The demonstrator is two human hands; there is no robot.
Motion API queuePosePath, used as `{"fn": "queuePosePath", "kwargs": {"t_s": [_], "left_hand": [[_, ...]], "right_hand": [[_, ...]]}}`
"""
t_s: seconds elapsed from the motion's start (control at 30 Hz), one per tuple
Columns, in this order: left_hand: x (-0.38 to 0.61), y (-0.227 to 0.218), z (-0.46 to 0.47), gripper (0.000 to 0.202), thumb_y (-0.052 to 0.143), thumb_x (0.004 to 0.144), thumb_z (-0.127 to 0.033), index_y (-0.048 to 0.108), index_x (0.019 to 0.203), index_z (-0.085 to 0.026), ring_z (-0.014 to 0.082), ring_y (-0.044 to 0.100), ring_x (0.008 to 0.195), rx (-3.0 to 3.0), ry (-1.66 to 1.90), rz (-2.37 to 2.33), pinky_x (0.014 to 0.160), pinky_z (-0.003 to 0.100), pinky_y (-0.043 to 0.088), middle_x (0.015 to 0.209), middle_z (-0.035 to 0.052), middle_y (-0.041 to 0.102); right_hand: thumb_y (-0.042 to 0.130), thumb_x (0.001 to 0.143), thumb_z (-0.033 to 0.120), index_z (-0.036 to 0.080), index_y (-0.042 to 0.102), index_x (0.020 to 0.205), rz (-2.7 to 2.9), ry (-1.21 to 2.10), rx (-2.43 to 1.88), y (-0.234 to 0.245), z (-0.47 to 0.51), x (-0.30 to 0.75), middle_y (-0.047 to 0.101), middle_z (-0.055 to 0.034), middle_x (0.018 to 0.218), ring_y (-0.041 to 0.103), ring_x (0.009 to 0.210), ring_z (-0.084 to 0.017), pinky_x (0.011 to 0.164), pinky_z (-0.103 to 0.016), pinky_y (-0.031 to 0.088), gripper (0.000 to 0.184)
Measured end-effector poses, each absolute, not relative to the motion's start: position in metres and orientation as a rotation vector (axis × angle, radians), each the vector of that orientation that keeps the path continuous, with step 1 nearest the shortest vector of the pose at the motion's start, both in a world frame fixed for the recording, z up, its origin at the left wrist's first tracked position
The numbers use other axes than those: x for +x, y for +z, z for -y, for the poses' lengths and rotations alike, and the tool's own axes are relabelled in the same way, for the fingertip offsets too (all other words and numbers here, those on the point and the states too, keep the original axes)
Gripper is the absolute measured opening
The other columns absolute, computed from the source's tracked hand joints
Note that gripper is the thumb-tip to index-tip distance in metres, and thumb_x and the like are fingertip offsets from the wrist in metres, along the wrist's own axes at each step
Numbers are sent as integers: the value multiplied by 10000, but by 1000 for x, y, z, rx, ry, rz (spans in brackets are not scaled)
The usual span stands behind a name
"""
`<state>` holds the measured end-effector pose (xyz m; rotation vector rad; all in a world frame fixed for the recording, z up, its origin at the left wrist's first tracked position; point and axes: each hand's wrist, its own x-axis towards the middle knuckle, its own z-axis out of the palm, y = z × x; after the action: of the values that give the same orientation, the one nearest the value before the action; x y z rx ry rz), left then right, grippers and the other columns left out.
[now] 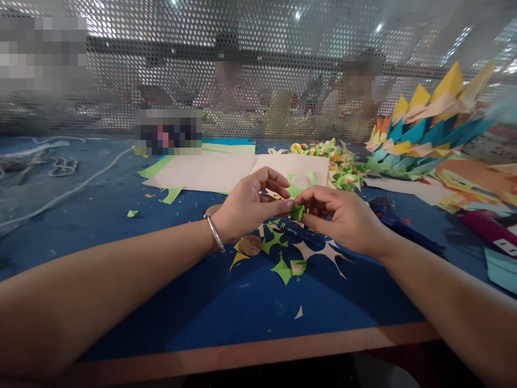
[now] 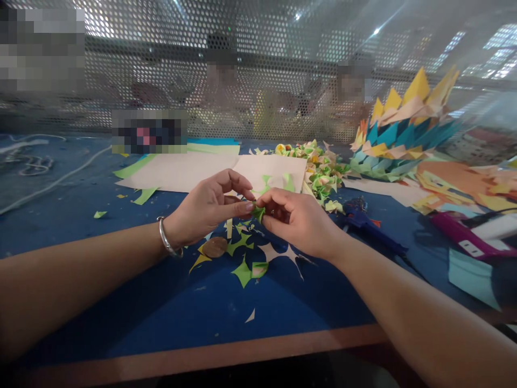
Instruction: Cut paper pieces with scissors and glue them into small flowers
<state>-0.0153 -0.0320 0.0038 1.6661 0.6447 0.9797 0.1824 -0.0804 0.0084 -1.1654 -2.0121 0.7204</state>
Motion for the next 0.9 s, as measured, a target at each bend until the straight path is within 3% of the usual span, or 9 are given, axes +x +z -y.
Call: {"fn": "queuePosePath", "kwargs": {"t_s": [0.17,0.27,0.33,0.43,0.6,0.9], "left_hand": [[-17,5,37,153,658,804,-190,580,936,-176,83,619,686,1955,1044,-588,581,208,517,971,41,609],[-19,7,40,60,604,832,-138,643,861,-172,120,637,843,2143,1084,-566,684,225,551,1012,61,606],[-20,7,40,99,594,830,-114,668,804,-174,134,632,899,2243,1084,-566,720,239,560,1042,71,612],[-21,7,39,127,585,823,-99,684,793,-173,121,638,836,2309,1089,-571,677,240,556,1051,73,636],[-21,6,37,181,561,775,-59,703,783,-171,144,660,864,2372,1144,-548,701,266,550,966,69,691],[-21,7,38,98,612,780,-155,694,835,-161,147,667,831,2304,1038,-602,749,281,576,946,77,710]], "right_hand": [[615,824,203,176,625,903,2014,676,-1160,10,81,181,509,39,630,444,538,-83,499,-225,351,83],[622,810,200,172,633,900,2015,662,-1162,11,81,181,529,32,641,442,540,-83,495,-225,340,95],[622,808,197,170,636,912,2017,662,-1171,12,81,181,535,32,645,445,544,-83,503,-226,344,109],[616,818,199,172,634,925,2024,674,-1172,10,81,182,532,36,646,448,548,-83,512,-226,346,111],[618,843,210,177,631,951,2026,681,-1166,8,81,184,515,40,643,436,541,-81,503,-229,333,114],[616,859,213,182,638,949,2054,645,-1189,8,79,186,498,45,612,434,531,-83,497,-232,337,98]]}}
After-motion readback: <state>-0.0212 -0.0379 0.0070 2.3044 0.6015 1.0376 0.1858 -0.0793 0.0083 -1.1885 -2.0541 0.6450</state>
